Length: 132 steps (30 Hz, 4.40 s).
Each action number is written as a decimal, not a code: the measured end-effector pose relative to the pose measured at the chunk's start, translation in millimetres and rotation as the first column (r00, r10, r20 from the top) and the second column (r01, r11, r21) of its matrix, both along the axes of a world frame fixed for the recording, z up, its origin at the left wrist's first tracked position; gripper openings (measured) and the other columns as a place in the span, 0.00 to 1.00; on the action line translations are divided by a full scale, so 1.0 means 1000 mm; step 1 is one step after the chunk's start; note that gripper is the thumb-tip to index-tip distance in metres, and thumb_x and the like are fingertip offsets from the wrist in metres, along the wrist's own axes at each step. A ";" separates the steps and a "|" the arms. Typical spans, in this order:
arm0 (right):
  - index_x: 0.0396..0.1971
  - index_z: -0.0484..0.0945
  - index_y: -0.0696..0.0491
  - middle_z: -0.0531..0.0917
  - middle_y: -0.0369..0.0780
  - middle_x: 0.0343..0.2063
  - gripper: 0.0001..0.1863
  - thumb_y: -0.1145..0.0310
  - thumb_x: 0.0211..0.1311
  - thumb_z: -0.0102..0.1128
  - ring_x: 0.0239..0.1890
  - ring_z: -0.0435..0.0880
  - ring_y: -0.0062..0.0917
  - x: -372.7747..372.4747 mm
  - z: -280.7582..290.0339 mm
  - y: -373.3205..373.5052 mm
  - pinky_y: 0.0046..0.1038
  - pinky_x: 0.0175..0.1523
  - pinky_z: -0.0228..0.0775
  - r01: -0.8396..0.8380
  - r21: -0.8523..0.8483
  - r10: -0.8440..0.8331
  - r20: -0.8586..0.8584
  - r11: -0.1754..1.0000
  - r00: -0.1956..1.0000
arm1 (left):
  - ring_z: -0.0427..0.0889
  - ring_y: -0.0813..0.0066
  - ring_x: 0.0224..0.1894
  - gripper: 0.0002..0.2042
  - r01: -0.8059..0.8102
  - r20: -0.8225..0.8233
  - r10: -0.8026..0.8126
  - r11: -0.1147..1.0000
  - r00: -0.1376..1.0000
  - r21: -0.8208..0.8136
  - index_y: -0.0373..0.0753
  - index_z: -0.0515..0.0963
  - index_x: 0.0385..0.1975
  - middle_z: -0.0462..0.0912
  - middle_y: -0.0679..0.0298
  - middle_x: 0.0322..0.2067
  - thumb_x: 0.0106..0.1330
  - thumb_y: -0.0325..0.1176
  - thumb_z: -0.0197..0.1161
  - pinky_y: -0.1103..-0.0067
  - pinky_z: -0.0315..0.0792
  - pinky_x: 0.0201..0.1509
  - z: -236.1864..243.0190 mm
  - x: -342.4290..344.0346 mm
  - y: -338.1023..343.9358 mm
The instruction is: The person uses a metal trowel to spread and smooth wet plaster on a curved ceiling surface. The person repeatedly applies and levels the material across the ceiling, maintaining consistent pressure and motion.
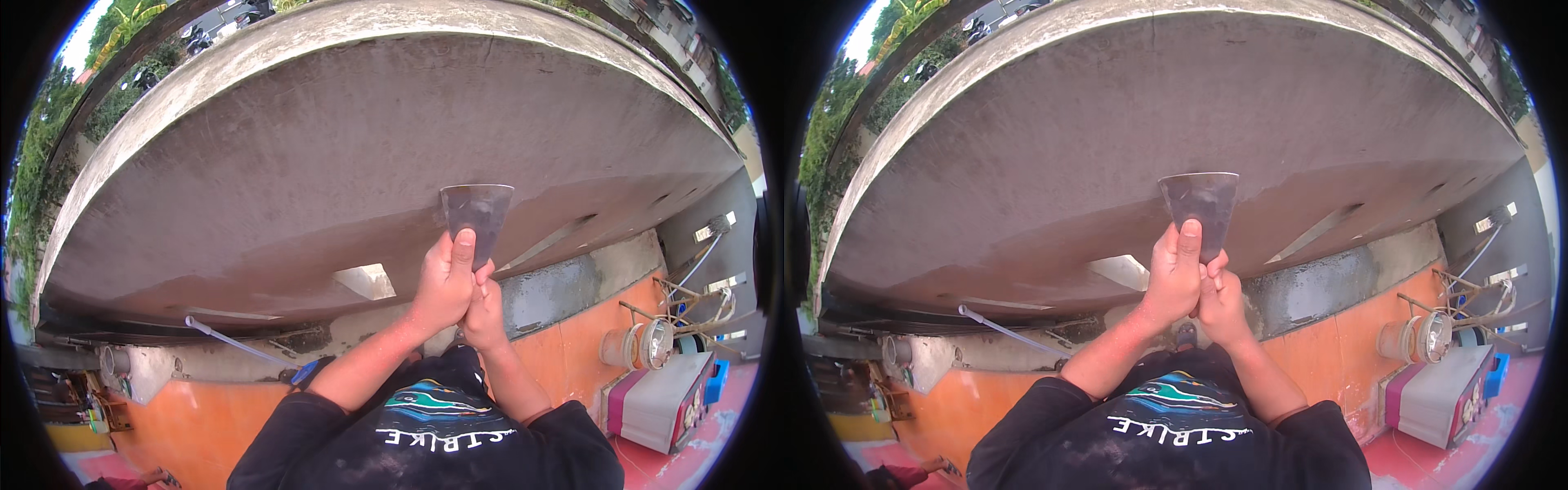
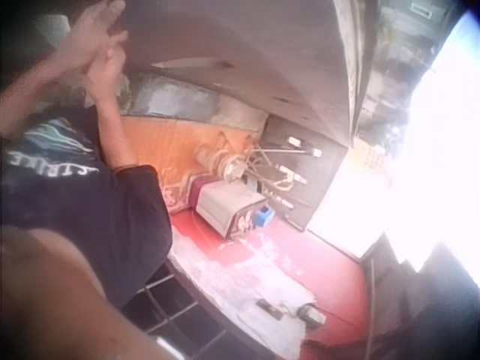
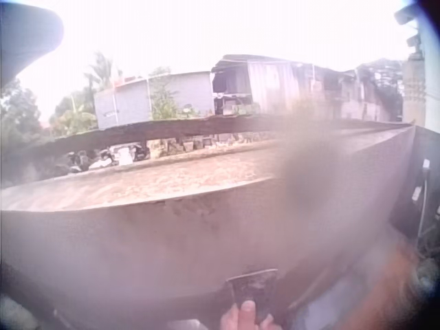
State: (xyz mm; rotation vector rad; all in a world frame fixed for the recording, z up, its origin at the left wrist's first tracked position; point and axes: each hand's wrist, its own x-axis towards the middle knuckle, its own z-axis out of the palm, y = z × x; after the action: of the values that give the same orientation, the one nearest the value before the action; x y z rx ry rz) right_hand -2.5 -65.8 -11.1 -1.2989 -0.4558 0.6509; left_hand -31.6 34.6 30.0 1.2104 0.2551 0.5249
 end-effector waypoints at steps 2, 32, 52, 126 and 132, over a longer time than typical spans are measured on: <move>0.27 0.73 0.56 0.75 0.33 0.15 0.22 0.57 0.77 0.38 0.16 0.73 0.14 0.004 -0.007 -0.002 0.18 0.22 0.64 -0.051 0.059 0.052 -0.023 0.997 0.998 | 0.72 0.85 0.20 0.21 0.075 -0.065 -0.079 0.995 0.995 -0.061 0.39 0.66 0.39 0.72 0.68 0.20 0.76 0.54 0.41 0.86 0.68 0.22 -0.006 0.001 0.000; 0.28 0.73 0.56 0.74 0.34 0.13 0.23 0.57 0.78 0.36 0.15 0.72 0.15 0.006 -0.086 -0.020 0.19 0.22 0.65 -0.095 -0.043 0.092 -0.073 0.995 0.993 | 0.70 0.86 0.18 0.24 -0.008 -0.169 -0.011 0.994 0.985 -0.113 0.39 0.67 0.37 0.73 0.68 0.19 0.74 0.57 0.41 0.86 0.65 0.19 -0.071 0.007 -0.016; 0.27 0.72 0.55 0.74 0.33 0.14 0.24 0.52 0.76 0.40 0.15 0.72 0.14 0.025 -0.041 0.005 0.18 0.21 0.64 -0.069 0.033 0.068 0.017 0.997 0.998 | 0.70 0.85 0.19 0.23 -0.051 -0.079 0.051 0.999 0.996 -0.001 0.38 0.67 0.37 0.72 0.68 0.19 0.75 0.56 0.41 0.85 0.67 0.21 -0.027 0.017 -0.004; 0.33 0.73 0.56 0.74 0.34 0.15 0.25 0.48 0.75 0.39 0.14 0.73 0.15 0.008 -0.035 0.002 0.18 0.19 0.64 -0.037 -0.121 0.026 -0.090 0.992 0.996 | 0.70 0.86 0.21 0.24 0.047 -0.179 -0.069 0.991 0.981 -0.127 0.39 0.67 0.33 0.71 0.69 0.19 0.74 0.57 0.42 0.85 0.66 0.23 -0.018 0.009 0.000; 0.26 0.73 0.55 0.73 0.33 0.14 0.23 0.54 0.76 0.41 0.15 0.72 0.14 0.008 -0.032 0.004 0.18 0.20 0.64 -0.040 -0.149 0.025 -0.105 0.988 0.994 | 0.73 0.85 0.19 0.25 0.082 -0.214 -0.109 0.988 0.971 -0.132 0.40 0.67 0.37 0.73 0.68 0.20 0.73 0.60 0.42 0.86 0.68 0.19 -0.023 0.010 0.002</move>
State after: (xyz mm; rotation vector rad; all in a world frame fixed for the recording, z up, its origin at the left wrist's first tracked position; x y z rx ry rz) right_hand 5.5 -62.1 -43.0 -1.3957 -0.3490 0.7884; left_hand -21.4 36.7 7.1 1.1549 0.4101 0.2857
